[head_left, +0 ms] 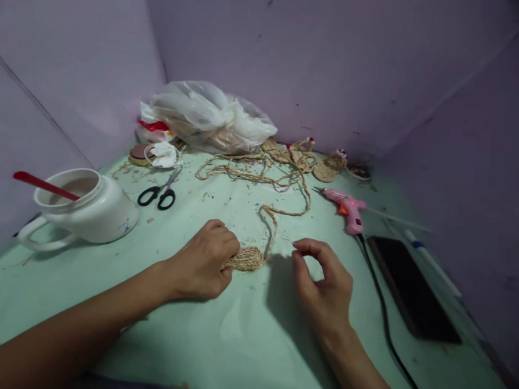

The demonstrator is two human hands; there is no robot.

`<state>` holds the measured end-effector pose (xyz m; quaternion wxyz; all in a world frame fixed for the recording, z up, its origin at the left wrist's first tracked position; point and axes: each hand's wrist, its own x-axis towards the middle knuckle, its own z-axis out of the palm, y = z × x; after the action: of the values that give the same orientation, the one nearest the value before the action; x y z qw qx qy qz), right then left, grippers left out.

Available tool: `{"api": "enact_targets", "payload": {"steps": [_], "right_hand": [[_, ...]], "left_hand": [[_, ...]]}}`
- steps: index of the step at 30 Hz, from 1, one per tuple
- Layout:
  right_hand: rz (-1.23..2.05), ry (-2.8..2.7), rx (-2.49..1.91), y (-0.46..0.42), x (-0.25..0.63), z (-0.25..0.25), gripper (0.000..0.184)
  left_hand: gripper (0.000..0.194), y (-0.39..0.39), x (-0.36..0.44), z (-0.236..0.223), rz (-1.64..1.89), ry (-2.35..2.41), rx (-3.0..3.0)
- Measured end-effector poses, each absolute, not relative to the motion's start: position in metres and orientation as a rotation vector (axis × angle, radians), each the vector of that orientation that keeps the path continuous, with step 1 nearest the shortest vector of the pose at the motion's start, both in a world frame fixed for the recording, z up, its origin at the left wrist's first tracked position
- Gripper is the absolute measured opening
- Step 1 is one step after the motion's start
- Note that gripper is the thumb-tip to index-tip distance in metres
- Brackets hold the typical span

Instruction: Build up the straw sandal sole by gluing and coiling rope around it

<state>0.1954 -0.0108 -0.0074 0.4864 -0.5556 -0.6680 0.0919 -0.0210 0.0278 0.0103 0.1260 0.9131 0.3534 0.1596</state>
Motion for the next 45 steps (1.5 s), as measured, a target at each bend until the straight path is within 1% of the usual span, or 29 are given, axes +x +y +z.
{"api": "enact_targets", "payload": {"steps": [2, 3, 5, 7, 11, 13, 17, 22, 27, 32, 34, 37, 41, 43, 45], "right_hand": [[0.292, -1.617, -1.55, -0.013, 0.201, -0.01, 0.01], [0.344, -1.67, -1.619, -0.014, 0.202, -0.01, 0.012], [0.412, -1.791, -1.691, -0.015, 0.198, -0.009, 0.015], [0.41, -1.869, -1.72, -0.017, 0.191, -0.006, 0.015], [0.383, -1.898, -1.789, -0.017, 0.181, -0.003, 0.009], [0.41, -1.878, -1.813, -0.016, 0.18, -0.004, 0.007], [0.517, -1.8, -1.863, -0.011, 0.178, -0.004, 0.008], [0.691, -1.74, -1.848, -0.005, 0.175, -0.006, 0.013], [0.641, -1.772, -1.818, -0.003, 0.175, -0.009, 0.015], [0.748, -1.877, -1.782, -0.004, 0.178, -0.001, 0.011], [0.689, -1.866, -1.828, -0.005, 0.176, 0.001, 0.012], [0.606, -1.821, -1.924, -0.007, 0.168, 0.0, 0.009], [0.562, -1.814, -1.925, -0.005, 0.167, -0.004, 0.008], [0.599, -1.84, -1.874, -0.002, 0.172, -0.006, 0.008], [0.721, -1.875, -1.785, 0.001, 0.178, -0.007, 0.006]], "left_hand": [[0.013, 0.025, -0.019, 0.011, 0.445, 1.053, 2.653], [0.018, 0.024, -0.018, 0.011, 0.445, 1.07, 2.644], [0.033, 0.022, -0.016, 0.01, 0.444, 1.111, 2.629], [0.04, 0.021, -0.015, 0.009, 0.414, 1.154, 2.624], [0.029, 0.022, -0.013, 0.009, 0.349, 1.163, 2.588], [0.03, 0.022, -0.014, 0.009, 0.37, 1.142, 2.563], [0.031, 0.024, -0.014, 0.01, 0.423, 1.11, 2.506], [0.023, 0.026, -0.012, 0.008, 0.441, 1.109, 2.446], [0.029, 0.027, -0.011, 0.005, 0.458, 1.095, 2.464], [0.034, 0.025, -0.01, 0.008, 0.427, 1.154, 2.489], [0.032, 0.025, -0.01, 0.009, 0.421, 1.146, 2.495], [0.031, 0.026, -0.01, 0.009, 0.436, 1.121, 2.506], [0.031, 0.027, -0.011, 0.006, 0.462, 1.09, 2.528], [0.031, 0.027, -0.012, 0.005, 0.447, 1.094, 2.535], [0.033, 0.027, -0.012, 0.007, 0.418, 1.115, 2.538]]}}
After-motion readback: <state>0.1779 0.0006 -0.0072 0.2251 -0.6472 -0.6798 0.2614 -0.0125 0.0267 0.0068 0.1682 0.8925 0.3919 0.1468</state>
